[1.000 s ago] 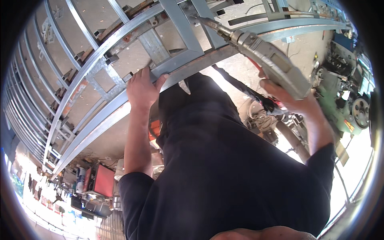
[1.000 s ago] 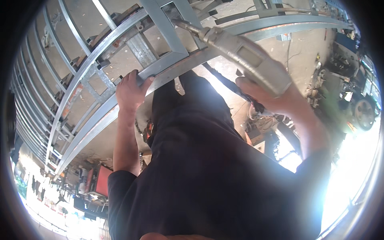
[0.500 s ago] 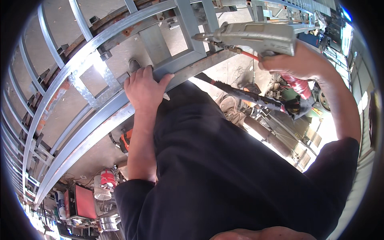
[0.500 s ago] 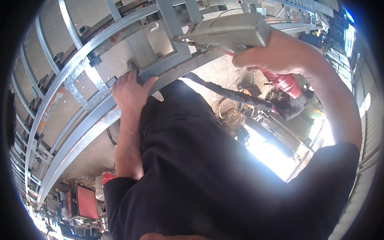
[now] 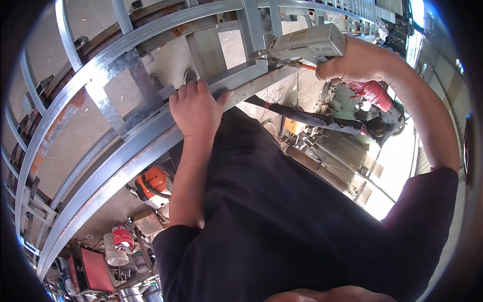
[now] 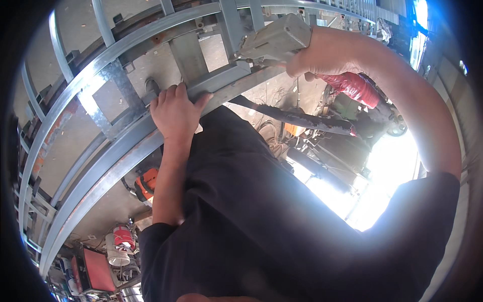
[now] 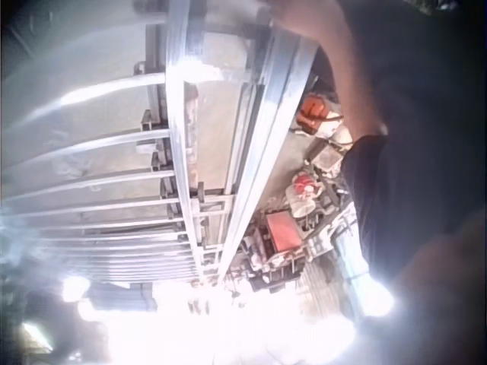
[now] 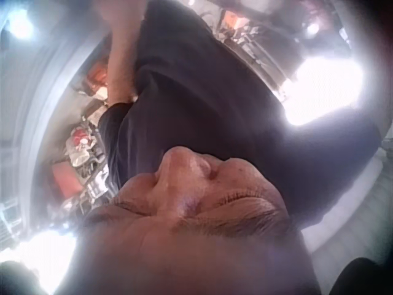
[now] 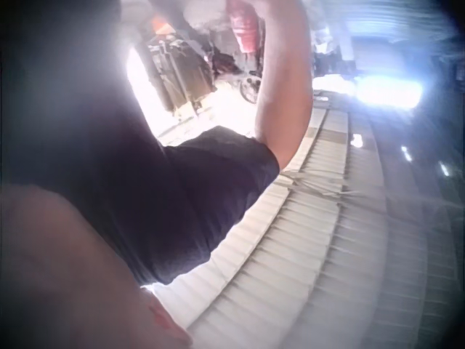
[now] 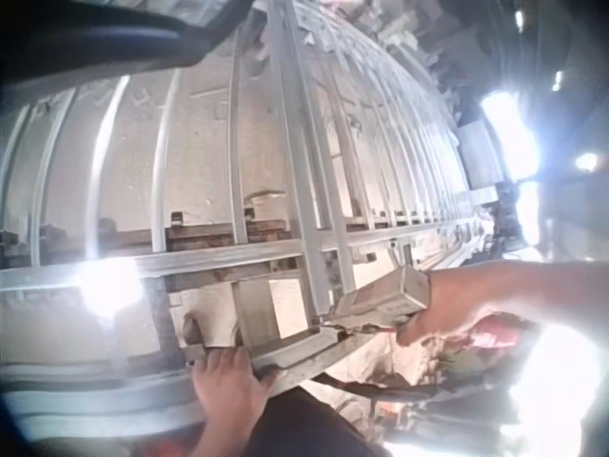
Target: The person welds a metal frame structure using a handheld welding torch. They position metal bars, apply welds at joints, and move along the frame to complete multiple welds. The person adjusts the frame and continues welding different sections.
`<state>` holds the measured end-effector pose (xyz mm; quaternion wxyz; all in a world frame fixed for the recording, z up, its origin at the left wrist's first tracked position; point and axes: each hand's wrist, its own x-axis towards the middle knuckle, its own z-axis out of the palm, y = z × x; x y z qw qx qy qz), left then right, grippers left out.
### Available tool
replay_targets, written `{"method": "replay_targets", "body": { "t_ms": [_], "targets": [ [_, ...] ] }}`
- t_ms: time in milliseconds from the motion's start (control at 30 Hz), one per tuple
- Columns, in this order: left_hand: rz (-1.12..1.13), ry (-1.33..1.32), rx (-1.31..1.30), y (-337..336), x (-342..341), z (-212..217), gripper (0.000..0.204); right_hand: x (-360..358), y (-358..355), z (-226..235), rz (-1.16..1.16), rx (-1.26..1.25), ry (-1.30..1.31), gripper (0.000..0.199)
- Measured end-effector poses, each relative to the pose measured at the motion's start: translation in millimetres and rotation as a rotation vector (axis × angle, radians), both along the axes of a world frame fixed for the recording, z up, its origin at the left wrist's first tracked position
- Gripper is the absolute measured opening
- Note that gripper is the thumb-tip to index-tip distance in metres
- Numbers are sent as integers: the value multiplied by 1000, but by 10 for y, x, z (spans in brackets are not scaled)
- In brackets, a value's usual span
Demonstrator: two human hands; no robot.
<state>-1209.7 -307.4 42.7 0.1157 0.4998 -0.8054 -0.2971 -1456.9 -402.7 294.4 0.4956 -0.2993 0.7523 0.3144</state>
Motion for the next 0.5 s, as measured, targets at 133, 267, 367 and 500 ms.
{"method": "replay_targets", "body": {
  "t_ms": [133, 267, 367, 500],
  "targets": [
    [4, 34, 27, -1, 21, -15, 56, 159, -145, -56, 1, 64, 67, 45],
    [5, 54, 72, 14, 24, 6, 54, 259, -266, -167, 14, 112, 112, 45],
    [12, 46, 58, 14, 23, -16, 53, 369, -378, -228, 8, 144, 140, 43],
    [26, 61, 65, 25, 26, -18, 53, 479, -422, -250, 14, 143, 142, 42]
  ]
}}
